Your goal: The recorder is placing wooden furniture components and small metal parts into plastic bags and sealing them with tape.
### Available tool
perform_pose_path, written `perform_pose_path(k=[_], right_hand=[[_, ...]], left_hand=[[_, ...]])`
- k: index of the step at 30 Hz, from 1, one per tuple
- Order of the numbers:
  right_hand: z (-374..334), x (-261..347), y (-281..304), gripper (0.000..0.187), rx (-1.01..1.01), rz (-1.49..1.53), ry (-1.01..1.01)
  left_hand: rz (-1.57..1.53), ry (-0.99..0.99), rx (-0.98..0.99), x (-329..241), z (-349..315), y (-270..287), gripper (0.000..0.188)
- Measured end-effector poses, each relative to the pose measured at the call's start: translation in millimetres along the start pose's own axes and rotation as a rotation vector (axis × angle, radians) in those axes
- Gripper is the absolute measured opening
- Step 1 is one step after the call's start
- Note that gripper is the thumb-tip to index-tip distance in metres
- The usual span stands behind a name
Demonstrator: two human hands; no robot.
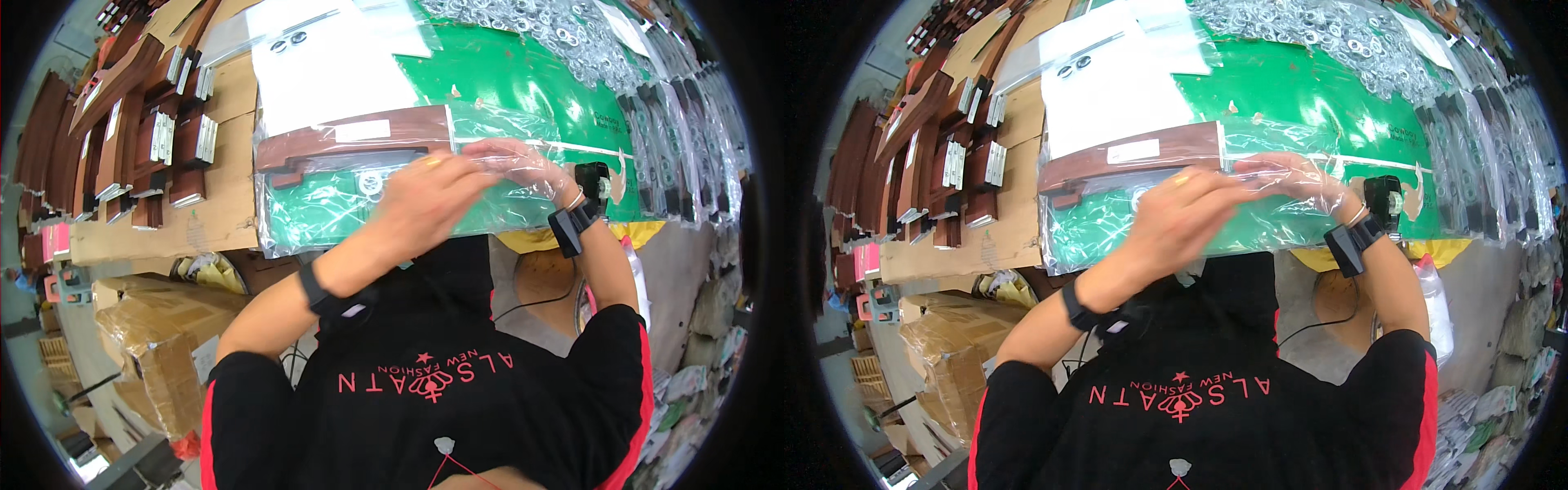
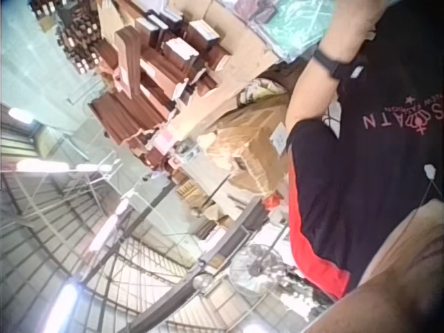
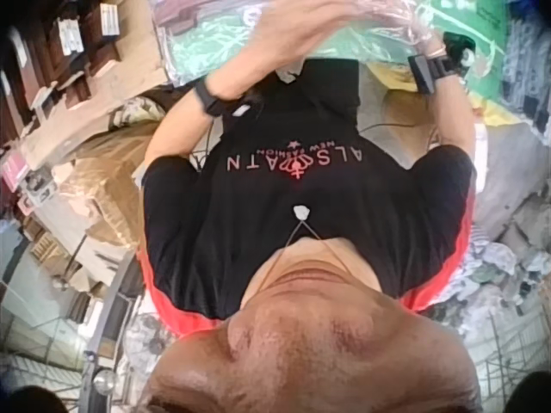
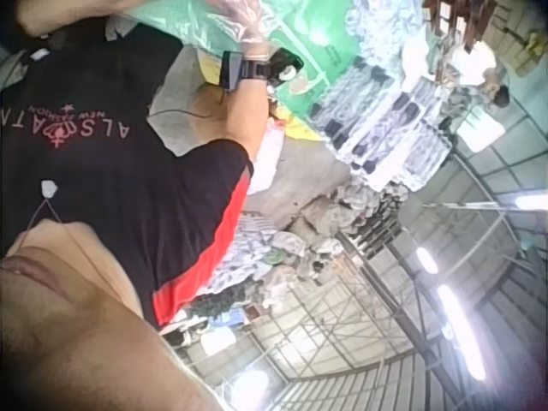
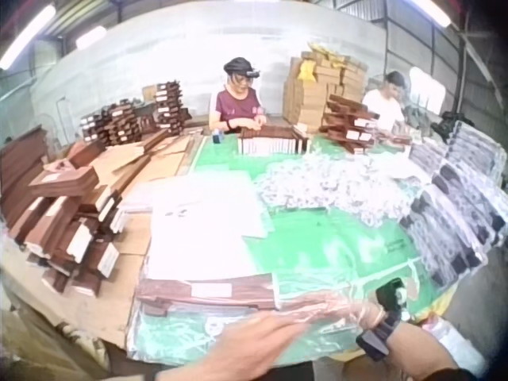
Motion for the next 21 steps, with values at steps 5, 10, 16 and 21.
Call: perform_pose_path(k=[5, 10, 16, 21], right_hand=[[-28, 21, -1, 0.059, -0.011, 0.055, -0.011], [-121, -1, 105, 0.024, -0.521, -0.394, -0.443], [-12, 147, -62, 0.044, -0.756, -0.981, 0.545], [88, 108, -134, 0.081, -0.502, -1.394, 0.505]], left_hand=[[0.13, 0.196, 0.114, 47, -84, 16, 0.028], [0.167, 0.163, 0.167, 53, -99, -10, 0.036], [0.185, 0.142, 0.099, 47, -107, 17, 0.032], [0.126, 0.154, 0.115, 52, -114, -4, 0.028]])
Point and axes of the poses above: each hand's wrist, its own z-axis towards the middle knuckle, its own y-axis out of the back of the hand, x = y × z, the point moved 9 cm from there along z, towards the middle knuckle, and after that the axes turned 7 degrees about -z, right-handed, at the moved point
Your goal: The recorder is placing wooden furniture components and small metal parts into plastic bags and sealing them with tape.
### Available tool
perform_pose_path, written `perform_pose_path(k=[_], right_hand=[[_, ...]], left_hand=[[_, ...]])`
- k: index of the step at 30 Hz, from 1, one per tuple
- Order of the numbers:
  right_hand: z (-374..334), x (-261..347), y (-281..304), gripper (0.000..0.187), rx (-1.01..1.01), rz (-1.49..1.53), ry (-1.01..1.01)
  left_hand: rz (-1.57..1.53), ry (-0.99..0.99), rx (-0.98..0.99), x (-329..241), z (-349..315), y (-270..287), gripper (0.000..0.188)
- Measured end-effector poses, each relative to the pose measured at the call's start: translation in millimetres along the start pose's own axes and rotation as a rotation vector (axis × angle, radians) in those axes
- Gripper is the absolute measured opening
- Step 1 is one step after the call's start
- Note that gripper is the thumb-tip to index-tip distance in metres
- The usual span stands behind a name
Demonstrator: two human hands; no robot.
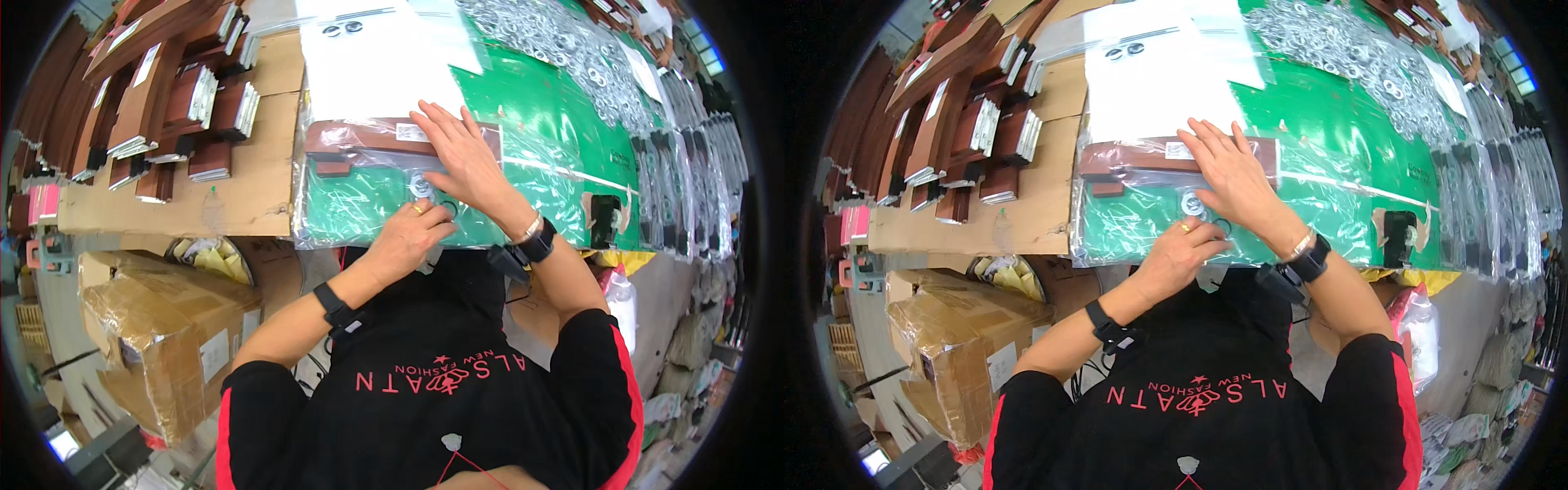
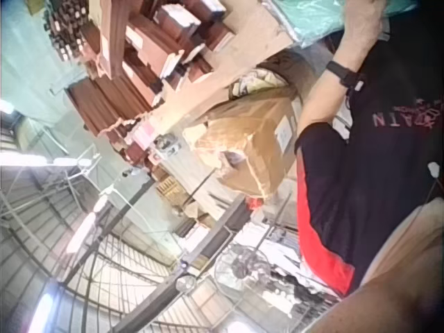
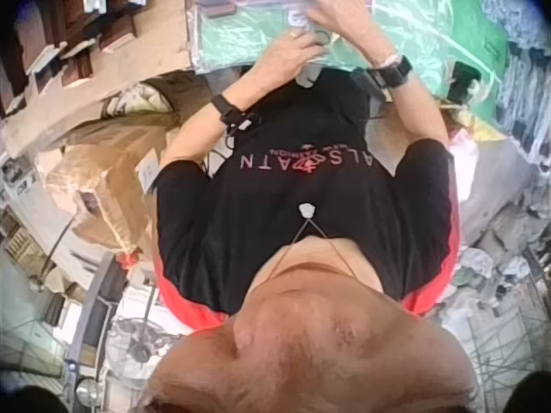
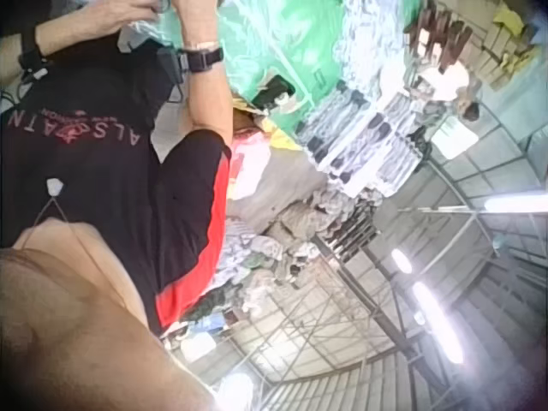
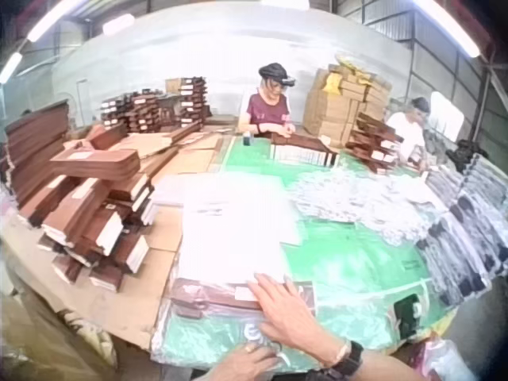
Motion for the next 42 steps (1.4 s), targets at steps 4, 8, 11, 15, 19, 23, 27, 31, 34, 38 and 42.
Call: perform_pose_path(k=[4, 8, 11, 15, 19, 23, 27, 31, 34, 38, 42], right_hand=[[27, 11, -29, 0.085, 0.101, 0.016, 0.114], [25, 7, -29, 0.078, 0.122, 0.086, 0.152], [28, 9, -22, 0.076, 0.082, 0.056, 0.202], [34, 11, -23, 0.075, 0.08, 0.118, 0.233], [36, 4, -29, 0.076, 0.15, 0.149, 0.17], [38, 11, -26, 0.081, 0.146, -0.014, 0.153], [59, 51, -34, 0.092, 0.018, -0.006, 0.192], [66, 54, -47, 0.093, -0.009, -0.053, 0.204], [70, 48, -39, 0.088, -0.078, -0.071, 0.153], [77, 36, -45, 0.08, -0.103, -0.033, -0.011], [72, 33, -45, 0.086, -0.116, -0.07, 0.011]], left_hand=[[-0.144, 0.044, -0.045, 10, -2, 3, 0.028], [-0.091, 0.227, -0.12, 36, -8, 64, 0.038], [0.365, 0.324, -0.241, 74, -15, 135, 0.073], [0.221, 0.494, -0.078, 122, -32, 137, 0.094], [0.071, 0.652, -0.112, 127, -38, 130, 0.092], [0.227, 0.437, -0.254, 69, -33, 126, 0.076], [0.159, 0.354, -0.066, 43, -49, 78, 0.056], [0.198, 0.339, -0.114, 47, -62, 61, 0.047], [0.211, 0.296, -0.127, 45, -63, 60, 0.047], [0.219, 0.286, -0.138, 42, -62, 59, 0.047], [0.22, 0.293, -0.128, 44, -63, 61, 0.047]])
Point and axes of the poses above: each hand's wrist, its own z-axis towards the middle knuckle, its own y-axis out of the back of the hand, x = y × z, the point moved 9 cm from there along z, towards the middle knuckle, and after that the axes turned 7 degrees about -z, right-handed, at the moved point
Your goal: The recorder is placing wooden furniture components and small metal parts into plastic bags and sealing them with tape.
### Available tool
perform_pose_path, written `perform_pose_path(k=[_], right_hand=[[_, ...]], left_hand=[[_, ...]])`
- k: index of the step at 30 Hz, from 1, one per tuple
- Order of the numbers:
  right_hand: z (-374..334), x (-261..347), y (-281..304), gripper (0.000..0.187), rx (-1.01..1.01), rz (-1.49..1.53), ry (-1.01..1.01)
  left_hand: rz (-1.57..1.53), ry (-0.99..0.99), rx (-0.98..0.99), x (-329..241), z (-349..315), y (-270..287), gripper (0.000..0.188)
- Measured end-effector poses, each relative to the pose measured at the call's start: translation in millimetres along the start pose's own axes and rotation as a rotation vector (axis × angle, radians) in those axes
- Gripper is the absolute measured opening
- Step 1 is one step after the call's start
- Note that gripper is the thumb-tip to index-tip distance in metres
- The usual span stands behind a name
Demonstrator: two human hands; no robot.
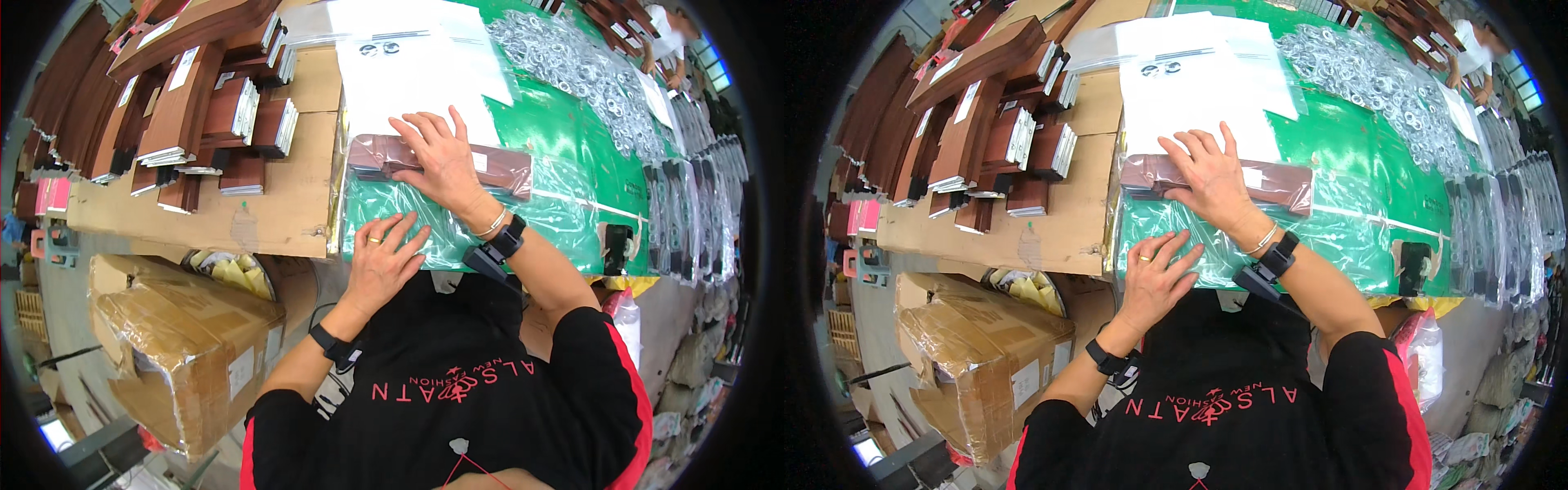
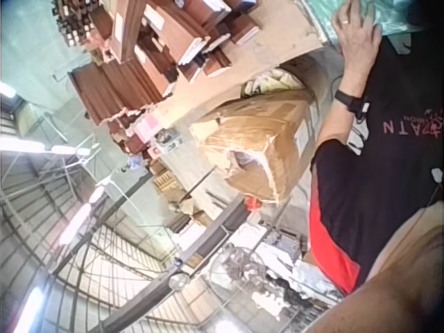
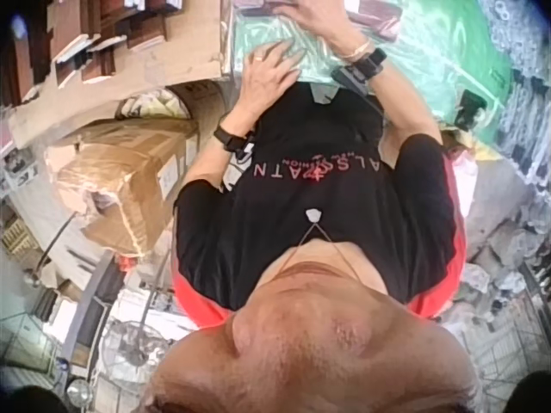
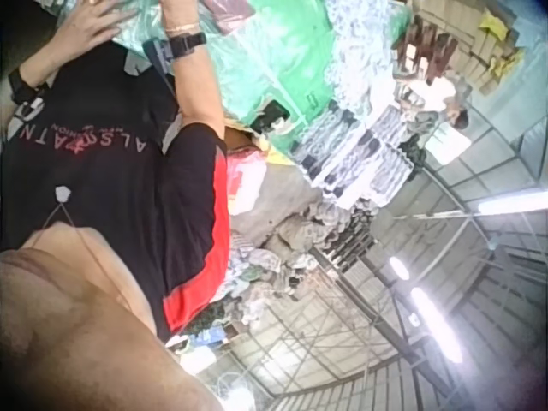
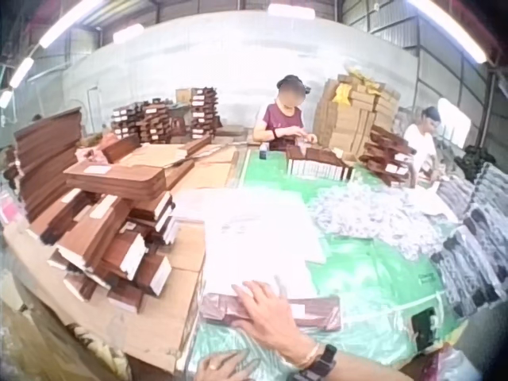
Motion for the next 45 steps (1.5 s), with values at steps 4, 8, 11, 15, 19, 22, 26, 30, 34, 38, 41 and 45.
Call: perform_pose_path(k=[4, 8, 11, 15, 19, 22, 26, 30, 34, 38, 41, 45], right_hand=[[-4, 10, 6, 0.096, 0.036, -0.063, 0.087], [-3, 14, 3, 0.102, 0.003, -0.036, 0.12], [4, 7, -4, 0.097, -0.007, 0.035, 0.129], [-11, -3, 30, 0.083, -0.042, 0.124, 0.188], [-83, -77, 96, 0.075, -0.2, 0.084, -0.134], [-118, -85, 95, 0.081, -0.087, -0.015, -0.204], [-142, -99, 68, 0.09, -0.121, 0.032, -0.297], [-158, -112, 60, 0.088, -0.131, 0.108, -0.363], [-160, -116, 54, 0.085, -0.117, 0.137, -0.376], [-160, -118, 53, 0.084, -0.111, 0.159, -0.375], [-161, -118, 49, 0.084, -0.102, 0.16, -0.371], [-162, -118, 52, 0.084, -0.098, 0.164, -0.378]], left_hand=[[0.006, -0.005, 0.013, -3, 2, 1, 0.046], [-0.005, -0.047, 0.033, -10, 2, -4, 0.046], [0.061, -0.008, 0.0, -4, -1, -1, 0.049], [0.064, 0.003, 0.041, -6, 1, 1, 0.046], [0.027, -0.035, 0.019, -28, 25, 15, 0.036], [0.002, -0.31, 0.071, -54, 58, -8, 0.032], [0.032, -0.408, 0.19, -58, 91, -44, 0.023], [0.075, -0.334, 0.267, -55, 102, -39, 0.021], [0.243, -0.293, 0.178, -39, 95, -32, 0.019], [0.38, -0.059, 0.087, -19, 94, -15, 0.019], [0.3, 0.035, 0.032, 7, 85, 5, 0.023], [0.239, -0.124, 0.07, -23, 98, 2, 0.036]])
Point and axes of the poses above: each hand's wrist, its own z-axis towards the middle knuckle, its own y-axis out of the back of the hand, x = y × z, the point moved 9 cm from there along z, towards the middle knuckle, and after that the axes turned 7 degrees about -z, right-handed, at the moved point
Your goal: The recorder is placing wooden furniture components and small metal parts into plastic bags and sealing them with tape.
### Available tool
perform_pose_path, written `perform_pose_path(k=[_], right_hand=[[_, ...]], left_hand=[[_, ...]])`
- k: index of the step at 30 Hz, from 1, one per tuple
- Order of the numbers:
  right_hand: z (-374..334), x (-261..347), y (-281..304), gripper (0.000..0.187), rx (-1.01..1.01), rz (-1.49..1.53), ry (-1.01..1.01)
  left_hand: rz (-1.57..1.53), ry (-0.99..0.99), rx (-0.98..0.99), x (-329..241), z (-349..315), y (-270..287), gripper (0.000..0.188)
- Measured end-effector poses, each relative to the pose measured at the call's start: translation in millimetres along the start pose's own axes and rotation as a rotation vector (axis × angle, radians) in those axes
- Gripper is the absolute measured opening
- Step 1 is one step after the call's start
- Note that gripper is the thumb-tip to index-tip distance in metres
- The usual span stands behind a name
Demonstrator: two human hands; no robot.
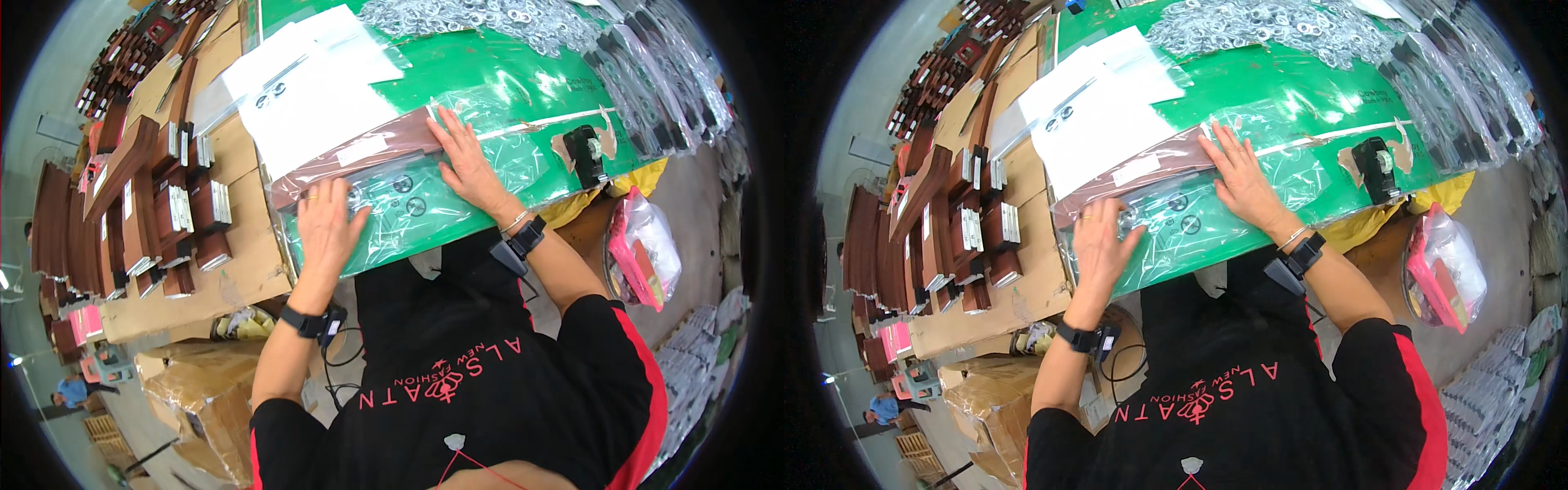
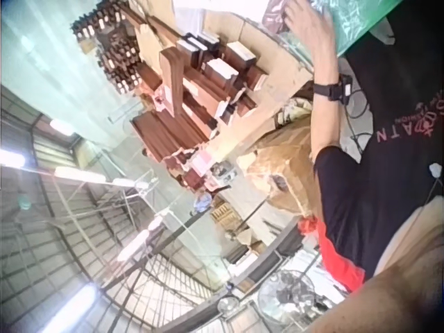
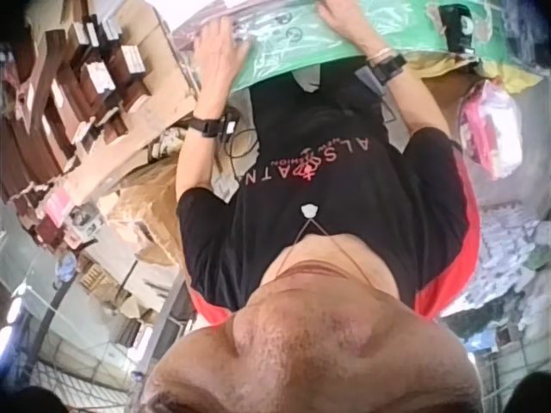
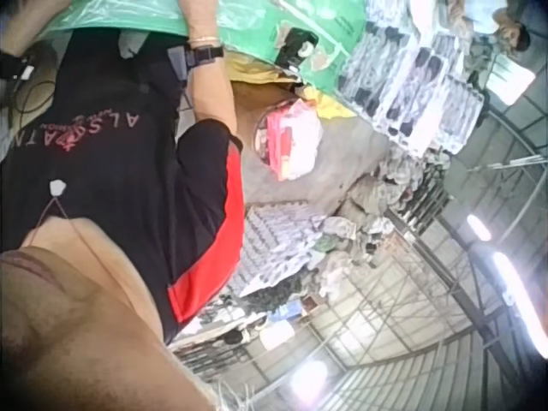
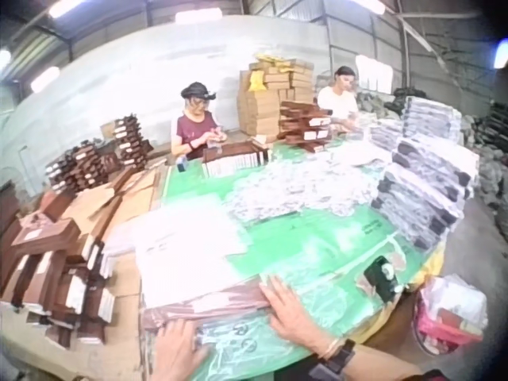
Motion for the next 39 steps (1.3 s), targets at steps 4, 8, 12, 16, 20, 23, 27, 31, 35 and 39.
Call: perform_pose_path(k=[4, 8, 12, 16, 20, 23, 27, 31, 35, 39], right_hand=[[-1, -5, -4, 0.083, 0.002, 0.002, -0.016], [0, -3, -1, 0.084, -0.009, 0.0, -0.009], [-2, 0, 10, 0.087, 0.001, 0.048, -0.008], [-13, -42, 61, 0.088, -0.151, -0.145, -0.108], [0, -97, 89, 0.075, -0.26, -0.254, -0.464], [0, -111, 83, 0.076, -0.164, -0.268, -0.593], [-4, -142, 66, 0.052, -0.056, -0.063, -0.799], [9, -163, 58, 0.031, -0.088, -0.261, -0.711], [5, -160, 56, 0.036, -0.151, -0.347, -0.58], [13, -165, 71, 0.054, -0.203, -0.319, -0.652]], left_hand=[[0.034, 0.026, -0.002, 10, 1, -5, 0.033], [0.162, 0.06, 0.016, 41, -19, -2, 0.028], [0.202, 0.133, 0.003, 55, -24, 9, 0.022], [0.057, -0.119, -0.017, -27, 13, 26, 0.037], [-0.08, -0.338, -0.019, -70, 42, -5, 0.046], [-0.141, -0.402, 0.05, -83, 70, -30, 0.049], [-0.16, -0.48, 0.116, -103, 90, -54, 0.051], [-0.154, -0.492, 0.174, -103, 101, -75, 0.063], [-0.12, -0.483, 0.229, -103, 102, -77, 0.076], [-0.229, -0.513, 0.208, -106, 115, -66, 0.052]])
Point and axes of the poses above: each hand's wrist, its own z-axis towards the middle knuckle, its own y-axis out of the back of the hand, x = y × z, the point moved 9 cm from there along z, towards the middle knuckle, and after that the axes turned 7 degrees about -z, right-handed, at the moved point
